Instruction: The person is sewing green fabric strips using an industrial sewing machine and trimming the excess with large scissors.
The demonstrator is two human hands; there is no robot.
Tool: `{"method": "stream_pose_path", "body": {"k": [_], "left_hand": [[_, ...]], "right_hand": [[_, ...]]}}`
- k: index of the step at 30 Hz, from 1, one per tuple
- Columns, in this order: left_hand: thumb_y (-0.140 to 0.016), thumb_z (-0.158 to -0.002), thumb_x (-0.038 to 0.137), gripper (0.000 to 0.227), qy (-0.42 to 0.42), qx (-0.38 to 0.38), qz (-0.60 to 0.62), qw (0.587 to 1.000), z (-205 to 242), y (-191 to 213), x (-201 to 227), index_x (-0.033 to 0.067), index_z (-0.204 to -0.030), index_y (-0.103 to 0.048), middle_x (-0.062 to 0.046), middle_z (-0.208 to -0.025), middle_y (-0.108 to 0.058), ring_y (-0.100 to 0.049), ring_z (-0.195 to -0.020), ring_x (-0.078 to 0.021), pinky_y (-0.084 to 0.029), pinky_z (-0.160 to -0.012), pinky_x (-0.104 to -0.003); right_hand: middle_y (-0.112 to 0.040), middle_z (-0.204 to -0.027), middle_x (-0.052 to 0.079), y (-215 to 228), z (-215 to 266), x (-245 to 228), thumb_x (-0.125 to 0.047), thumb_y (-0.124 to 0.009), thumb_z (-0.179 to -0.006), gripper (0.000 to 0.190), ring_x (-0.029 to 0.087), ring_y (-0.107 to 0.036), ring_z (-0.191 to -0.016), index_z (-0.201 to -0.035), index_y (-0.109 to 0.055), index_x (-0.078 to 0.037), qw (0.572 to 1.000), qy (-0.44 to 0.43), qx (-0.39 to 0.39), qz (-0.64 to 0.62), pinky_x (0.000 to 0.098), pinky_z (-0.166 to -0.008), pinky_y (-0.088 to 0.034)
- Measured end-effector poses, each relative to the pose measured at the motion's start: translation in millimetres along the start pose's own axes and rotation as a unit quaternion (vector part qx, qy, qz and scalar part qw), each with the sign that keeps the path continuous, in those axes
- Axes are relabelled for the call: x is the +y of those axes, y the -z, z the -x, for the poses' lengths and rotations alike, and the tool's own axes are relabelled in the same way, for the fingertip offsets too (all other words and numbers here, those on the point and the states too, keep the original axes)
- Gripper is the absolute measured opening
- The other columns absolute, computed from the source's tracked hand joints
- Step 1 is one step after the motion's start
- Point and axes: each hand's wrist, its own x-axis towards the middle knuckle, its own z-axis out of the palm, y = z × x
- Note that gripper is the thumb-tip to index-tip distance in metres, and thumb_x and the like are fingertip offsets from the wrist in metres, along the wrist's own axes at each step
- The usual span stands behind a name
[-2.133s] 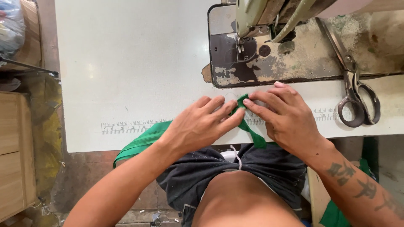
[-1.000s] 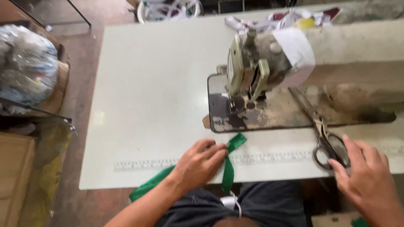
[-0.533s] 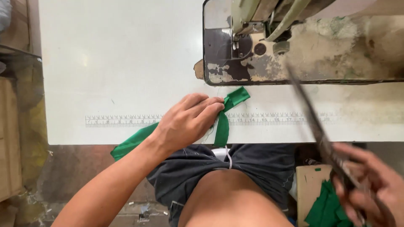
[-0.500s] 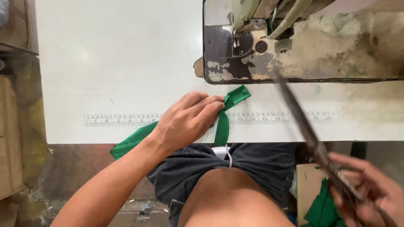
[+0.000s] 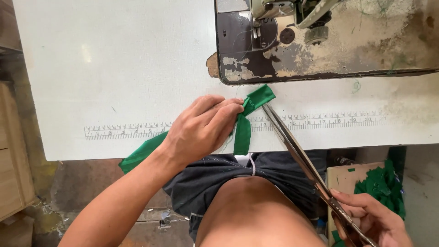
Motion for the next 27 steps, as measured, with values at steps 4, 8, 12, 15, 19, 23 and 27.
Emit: {"method": "stream_pose_path", "body": {"k": [4,8,12,15,19,23,27], "left_hand": [[-0.060,-0.114,0.000,0.012,-0.002,0.008,-0.007,1.000,-0.9,-0.4,0.8,-0.0048,-0.122,-0.067,-0.012,-0.126,-0.076,-0.069,-0.106,-0.0293,-0.063,-0.097,-0.041],[-0.062,-0.114,0.000,0.008,-0.008,0.015,-0.032,0.999,-3.0,0.3,1.6,-0.0026,-0.117,-0.068,-0.009,-0.121,-0.078,-0.069,-0.103,-0.0268,-0.063,-0.092,-0.039],[-0.061,-0.115,0.001,0.009,-0.007,0.017,-0.033,0.999,-2.3,0.2,1.5,-0.0014,-0.117,-0.069,-0.008,-0.121,-0.078,-0.071,-0.104,-0.0261,-0.063,-0.088,-0.039],[-0.063,-0.114,0.002,0.008,-0.010,0.013,-0.036,0.999,-2.1,0.7,1.3,-0.0017,-0.118,-0.069,-0.009,-0.122,-0.078,-0.071,-0.104,-0.0260,-0.062,-0.088,-0.039],[-0.063,-0.114,0.001,0.008,-0.012,0.015,-0.040,0.999,-1.8,0.7,1.2,-0.0023,-0.118,-0.069,-0.009,-0.122,-0.078,-0.070,-0.102,-0.0264,-0.063,-0.086,-0.040],[-0.064,-0.114,0.001,0.008,-0.014,0.011,-0.039,0.999,-1.3,1.1,0.4,-0.0026,-0.119,-0.069,-0.011,-0.123,-0.078,-0.068,-0.102,-0.0269,-0.062,-0.084,-0.040],[-0.065,-0.114,0.002,0.008,-0.009,0.009,-0.041,0.999,-0.1,0.5,0.1,-0.0016,-0.119,-0.070,-0.010,-0.124,-0.078,-0.069,-0.102,-0.0266,-0.062,-0.084,-0.040]], "right_hand": [[-0.088,-0.114,0.032,-9.4,0.3,-8.1,-0.028,-0.075,-0.074,0.075,0.040,-0.081,-0.081,-0.141,-0.081,0.004,1.000,0.005,-0.024,-0.016,0.0455,-0.050,-0.048],[-0.089,-0.107,0.025,-25.9,4.7,-17.9,-0.049,-0.081,-0.063,0.098,0.024,-0.064,-0.056,-0.144,-0.077,0.007,0.994,0.086,-0.052,-0.040,0.0372,-0.050,-0.041],[-0.076,-0.076,0.010,-42.3,-1.4,-21.7,-0.057,-0.095,-0.064,0.102,0.012,-0.063,-0.061,-0.143,-0.076,0.005,0.981,0.159,-0.094,-0.066,0.0251,-0.051,-0.041],[-0.066,-0.072,0.006,-45.4,-11.1,-13.0,-0.063,-0.091,-0.064,0.107,0.015,-0.064,-0.060,-0.147,-0.072,0.001,0.977,0.180,-0.103,-0.044,0.0291,-0.053,-0.046],[-0.067,-0.073,0.008,-46.3,-15.8,-15.5,-0.062,-0.092,-0.061,0.111,0.014,-0.062,-0.062,-0.150,-0.070,0.001,0.973,0.191,-0.125,-0.020,0.0276,-0.052,-0.043],[-0.067,-0.070,0.011,-43.5,-17.0,-22.0,-0.058,-0.091,-0.055,0.113,0.017,-0.061,-0.060,-0.152,-0.073,-0.002,0.984,0.132,-0.118,0.009,0.0328,-0.052,-0.044],[-0.067,-0.069,0.014,-39.3,-16.2,-20.8,-0.056,-0.092,-0.054,0.110,0.018,-0.057,-0.056,-0.152,-0.075,-0.008,0.985,0.118,-0.121,0.028,0.0348,-0.050,-0.042]]}}
